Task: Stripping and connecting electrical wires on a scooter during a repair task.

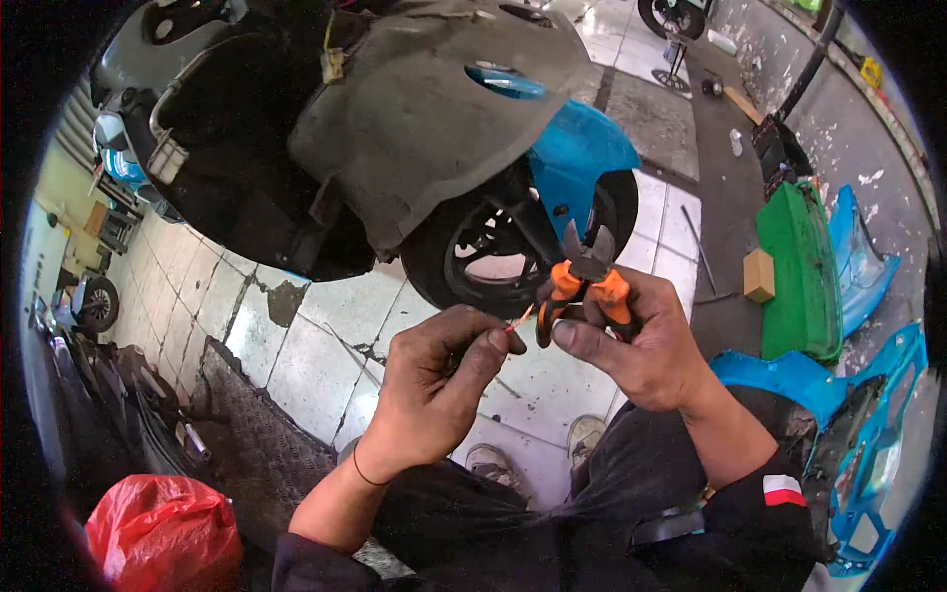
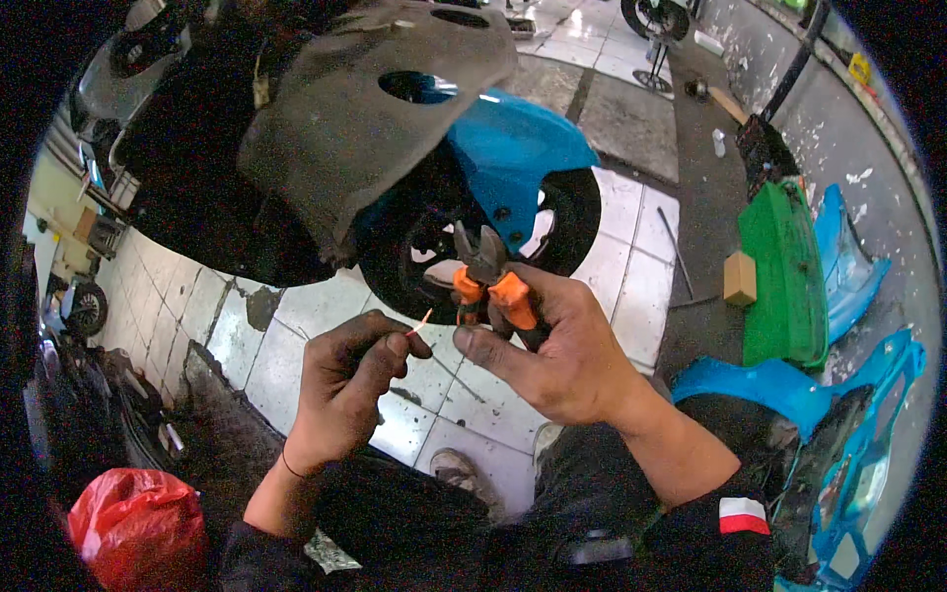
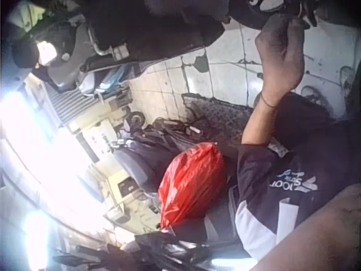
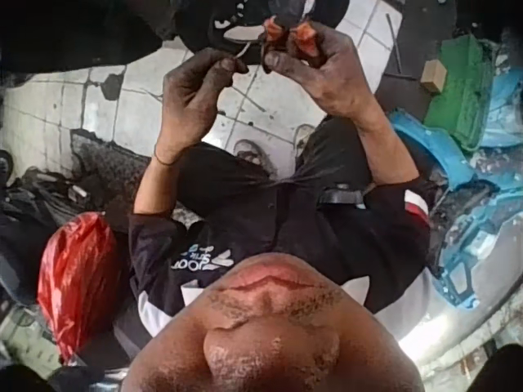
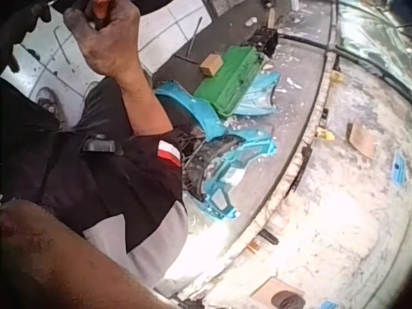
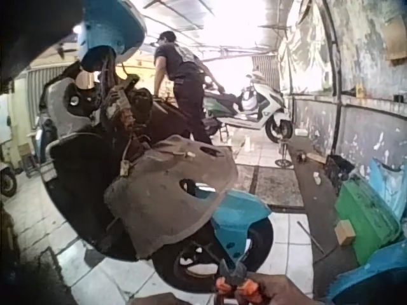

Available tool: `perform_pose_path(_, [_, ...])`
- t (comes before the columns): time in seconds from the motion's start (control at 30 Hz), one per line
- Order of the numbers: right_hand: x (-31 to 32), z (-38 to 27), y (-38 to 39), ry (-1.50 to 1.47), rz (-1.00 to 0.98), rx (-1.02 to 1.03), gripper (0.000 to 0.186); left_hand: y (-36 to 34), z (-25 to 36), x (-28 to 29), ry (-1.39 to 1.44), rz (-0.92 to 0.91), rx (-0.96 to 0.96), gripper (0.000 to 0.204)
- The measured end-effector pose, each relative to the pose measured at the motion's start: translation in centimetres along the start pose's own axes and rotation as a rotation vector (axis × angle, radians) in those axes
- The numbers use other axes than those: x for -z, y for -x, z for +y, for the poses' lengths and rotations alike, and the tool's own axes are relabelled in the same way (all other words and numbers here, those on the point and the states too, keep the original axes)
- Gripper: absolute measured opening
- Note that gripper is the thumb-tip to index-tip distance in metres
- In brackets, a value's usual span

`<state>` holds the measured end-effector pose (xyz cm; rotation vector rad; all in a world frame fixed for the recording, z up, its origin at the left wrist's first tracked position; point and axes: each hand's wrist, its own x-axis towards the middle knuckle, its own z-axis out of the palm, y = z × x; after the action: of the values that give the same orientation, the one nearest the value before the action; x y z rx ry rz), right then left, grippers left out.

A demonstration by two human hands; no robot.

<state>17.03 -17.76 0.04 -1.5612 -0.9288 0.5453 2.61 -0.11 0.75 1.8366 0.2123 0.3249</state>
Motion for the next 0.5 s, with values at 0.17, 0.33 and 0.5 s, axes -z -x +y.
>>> perform_pose_path(0.17, [-0.8, 0.6, 0.5, -0.185, -0.048, -0.070, 0.028, 0.1, 0.3, -0.1, -0.032, 0.045, 0.016, 0.017])
perform_pose_path(0.33, [-2.2, 2.1, 0.5, -0.151, -0.013, 0.078, 0.035, 0.5, 0.6, -0.5, 0.241, 0.089, 0.163, 0.018])
perform_pose_path(0.5, [-0.2, 2.3, -0.2, 0.349, -0.348, -0.097, 0.029, -0.3, -1.8, 0.2, 1.080, -0.138, 0.111, 0.016])
